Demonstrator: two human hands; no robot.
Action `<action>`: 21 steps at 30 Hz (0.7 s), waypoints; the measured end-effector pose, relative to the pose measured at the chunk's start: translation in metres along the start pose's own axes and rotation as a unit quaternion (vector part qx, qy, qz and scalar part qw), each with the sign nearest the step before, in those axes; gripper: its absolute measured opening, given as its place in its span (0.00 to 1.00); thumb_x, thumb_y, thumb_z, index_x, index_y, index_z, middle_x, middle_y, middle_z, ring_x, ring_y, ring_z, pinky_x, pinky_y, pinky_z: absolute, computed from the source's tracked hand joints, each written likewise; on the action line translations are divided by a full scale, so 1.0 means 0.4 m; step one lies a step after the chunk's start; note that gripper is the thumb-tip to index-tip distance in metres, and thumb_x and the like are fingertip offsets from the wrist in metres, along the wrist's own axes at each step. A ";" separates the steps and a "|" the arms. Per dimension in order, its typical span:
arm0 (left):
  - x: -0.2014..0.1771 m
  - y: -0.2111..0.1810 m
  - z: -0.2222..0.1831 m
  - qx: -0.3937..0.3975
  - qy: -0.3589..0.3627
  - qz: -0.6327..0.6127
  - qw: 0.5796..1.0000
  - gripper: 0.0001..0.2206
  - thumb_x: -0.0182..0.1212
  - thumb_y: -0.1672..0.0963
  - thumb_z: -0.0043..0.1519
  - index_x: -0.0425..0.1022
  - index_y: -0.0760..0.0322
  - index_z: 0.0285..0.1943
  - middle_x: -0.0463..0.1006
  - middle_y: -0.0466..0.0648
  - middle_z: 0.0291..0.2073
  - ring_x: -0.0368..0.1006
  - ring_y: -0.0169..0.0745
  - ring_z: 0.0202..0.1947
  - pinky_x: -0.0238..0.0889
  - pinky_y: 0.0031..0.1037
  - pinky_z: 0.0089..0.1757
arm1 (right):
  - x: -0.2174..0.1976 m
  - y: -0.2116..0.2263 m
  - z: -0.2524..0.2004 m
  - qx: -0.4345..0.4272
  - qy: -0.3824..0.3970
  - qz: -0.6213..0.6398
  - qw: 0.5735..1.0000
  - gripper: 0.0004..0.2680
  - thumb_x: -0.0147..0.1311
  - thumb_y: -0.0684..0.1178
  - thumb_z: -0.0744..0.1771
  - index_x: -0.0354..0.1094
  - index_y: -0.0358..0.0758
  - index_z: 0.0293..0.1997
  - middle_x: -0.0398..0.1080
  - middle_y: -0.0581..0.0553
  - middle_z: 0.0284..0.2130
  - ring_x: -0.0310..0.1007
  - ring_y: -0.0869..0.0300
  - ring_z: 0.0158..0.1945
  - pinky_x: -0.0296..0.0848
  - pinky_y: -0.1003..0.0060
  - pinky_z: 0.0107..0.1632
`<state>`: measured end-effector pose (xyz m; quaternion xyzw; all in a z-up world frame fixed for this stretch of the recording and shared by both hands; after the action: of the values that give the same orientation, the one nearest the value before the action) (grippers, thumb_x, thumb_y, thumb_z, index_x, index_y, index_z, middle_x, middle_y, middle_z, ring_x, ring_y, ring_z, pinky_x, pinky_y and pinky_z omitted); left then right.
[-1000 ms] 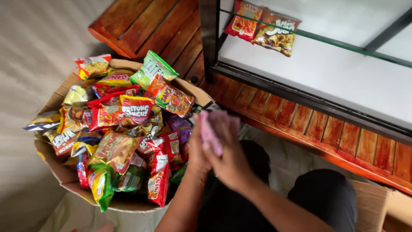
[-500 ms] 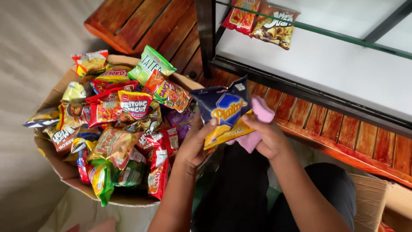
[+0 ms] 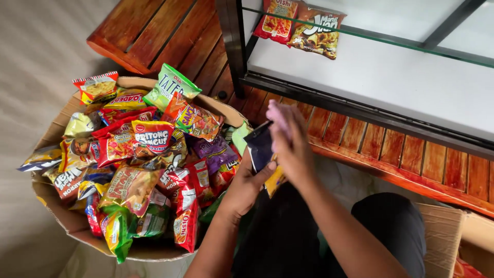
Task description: Clean glass shelves and arrange snack bags in a display cabinet.
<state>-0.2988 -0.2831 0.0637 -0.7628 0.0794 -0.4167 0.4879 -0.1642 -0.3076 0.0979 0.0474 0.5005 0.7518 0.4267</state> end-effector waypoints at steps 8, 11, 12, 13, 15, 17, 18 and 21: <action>0.010 -0.055 0.027 -0.081 -0.002 -0.081 0.993 0.27 0.60 0.60 0.62 0.57 0.62 0.71 0.75 0.53 0.56 0.75 0.48 0.53 0.73 0.41 0.50 | -0.156 -0.189 -0.026 0.378 0.103 0.391 0.833 0.25 0.53 0.51 0.69 0.53 0.44 0.78 0.65 0.51 0.56 0.59 0.61 0.48 0.62 0.67 0.52; 0.006 0.000 0.088 -0.087 -0.047 -0.023 0.995 0.28 0.64 0.58 0.60 0.59 0.63 0.70 0.76 0.54 0.54 0.75 0.44 0.52 0.71 0.36 0.50 | -0.228 -0.187 -0.032 0.433 0.085 0.372 0.817 0.26 0.58 0.50 0.64 0.55 0.42 0.72 0.69 0.50 0.52 0.68 0.63 0.45 0.71 0.66 0.49; 0.002 0.025 0.111 -0.081 -0.074 0.030 0.993 0.29 0.67 0.57 0.60 0.60 0.64 0.69 0.76 0.55 0.52 0.75 0.42 0.51 0.70 0.33 0.50 | -0.253 -0.187 -0.027 0.434 0.067 0.351 0.827 0.27 0.61 0.49 0.62 0.57 0.40 0.68 0.72 0.49 0.50 0.75 0.64 0.47 0.76 0.65 0.49; 0.008 0.048 0.142 -0.080 -0.069 0.034 0.994 0.29 0.67 0.57 0.60 0.60 0.64 0.69 0.76 0.55 0.52 0.75 0.42 0.51 0.70 0.33 0.50 | -0.270 -0.204 -0.022 0.430 0.062 0.353 0.829 0.27 0.61 0.49 0.62 0.57 0.40 0.68 0.72 0.49 0.50 0.75 0.64 0.47 0.76 0.65 0.49; 0.026 0.082 0.212 -0.014 -0.086 0.127 0.988 0.27 0.71 0.55 0.59 0.65 0.70 0.64 0.78 0.54 0.47 0.74 0.38 0.48 0.69 0.28 0.49 | -0.313 -0.238 -0.001 0.393 0.006 0.287 0.874 0.23 0.65 0.48 0.61 0.65 0.36 0.62 0.74 0.49 0.43 0.73 0.64 0.42 0.74 0.66 0.45; 0.093 0.075 0.273 0.016 -0.076 0.145 0.986 0.26 0.72 0.55 0.58 0.67 0.71 0.61 0.79 0.52 0.46 0.75 0.37 0.46 0.70 0.26 0.48 | -0.352 -0.244 0.032 0.386 -0.031 0.240 0.890 0.21 0.66 0.47 0.62 0.67 0.35 0.60 0.73 0.47 0.39 0.71 0.62 0.38 0.72 0.64 0.40; 0.126 0.072 0.299 0.041 -0.076 0.158 0.984 0.25 0.72 0.55 0.57 0.68 0.72 0.59 0.80 0.51 0.45 0.76 0.35 0.45 0.71 0.25 0.46 | -0.372 -0.247 0.045 0.386 -0.060 0.191 0.901 0.18 0.66 0.47 0.63 0.69 0.34 0.58 0.72 0.46 0.36 0.70 0.60 0.35 0.70 0.62 0.36; 0.202 0.077 0.420 0.081 -0.085 0.199 0.973 0.26 0.73 0.54 0.55 0.68 0.72 0.57 0.80 0.50 0.41 0.77 0.35 0.40 0.72 0.26 0.41 | -0.428 -0.292 0.111 0.361 -0.104 0.147 0.915 0.15 0.67 0.47 0.64 0.70 0.32 0.54 0.73 0.45 0.34 0.71 0.60 0.33 0.70 0.63 0.34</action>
<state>-0.1183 -0.2275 0.0541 -0.7222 0.1541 -0.2497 0.6263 0.0354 -0.3781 0.0882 0.3490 0.6778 0.5654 0.3149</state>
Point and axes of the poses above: each hand's wrist, its own z-axis towards the middle knuckle, its own x-axis out of the palm, y = z × x, the point moved 1 cm from there along z, towards the middle knuckle
